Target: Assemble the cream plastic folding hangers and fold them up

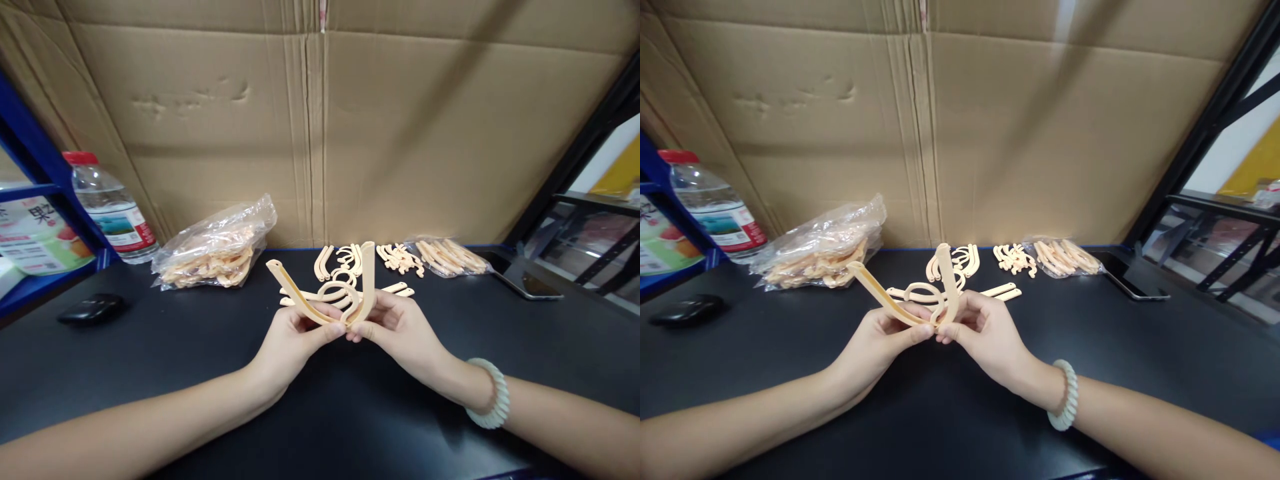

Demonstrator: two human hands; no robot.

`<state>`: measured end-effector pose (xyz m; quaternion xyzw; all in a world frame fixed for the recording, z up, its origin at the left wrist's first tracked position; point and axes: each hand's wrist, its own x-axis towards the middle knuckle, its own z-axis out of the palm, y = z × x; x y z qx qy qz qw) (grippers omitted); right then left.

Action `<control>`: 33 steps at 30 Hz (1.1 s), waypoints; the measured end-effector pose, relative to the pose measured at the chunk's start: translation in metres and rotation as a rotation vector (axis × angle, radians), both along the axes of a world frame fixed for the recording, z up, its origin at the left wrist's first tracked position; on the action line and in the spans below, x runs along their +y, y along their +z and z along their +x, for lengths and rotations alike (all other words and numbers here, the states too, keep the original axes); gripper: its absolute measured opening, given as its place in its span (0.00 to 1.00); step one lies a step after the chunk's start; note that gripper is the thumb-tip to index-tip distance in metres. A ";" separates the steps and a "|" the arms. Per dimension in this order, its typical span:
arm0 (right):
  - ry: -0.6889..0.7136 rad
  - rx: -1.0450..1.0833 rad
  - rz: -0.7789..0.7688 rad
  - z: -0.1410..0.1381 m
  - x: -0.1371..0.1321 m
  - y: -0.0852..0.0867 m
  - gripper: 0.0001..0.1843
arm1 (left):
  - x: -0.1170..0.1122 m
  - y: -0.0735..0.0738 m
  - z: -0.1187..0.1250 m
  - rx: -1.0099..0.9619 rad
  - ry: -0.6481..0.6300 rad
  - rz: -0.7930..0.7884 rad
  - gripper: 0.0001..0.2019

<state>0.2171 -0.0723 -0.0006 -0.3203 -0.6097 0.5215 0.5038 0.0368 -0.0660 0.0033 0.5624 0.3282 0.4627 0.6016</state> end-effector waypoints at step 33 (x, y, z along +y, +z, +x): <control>0.120 -1.068 0.291 0.117 0.055 0.053 0.08 | 0.071 0.014 -0.055 0.322 -0.033 0.175 0.09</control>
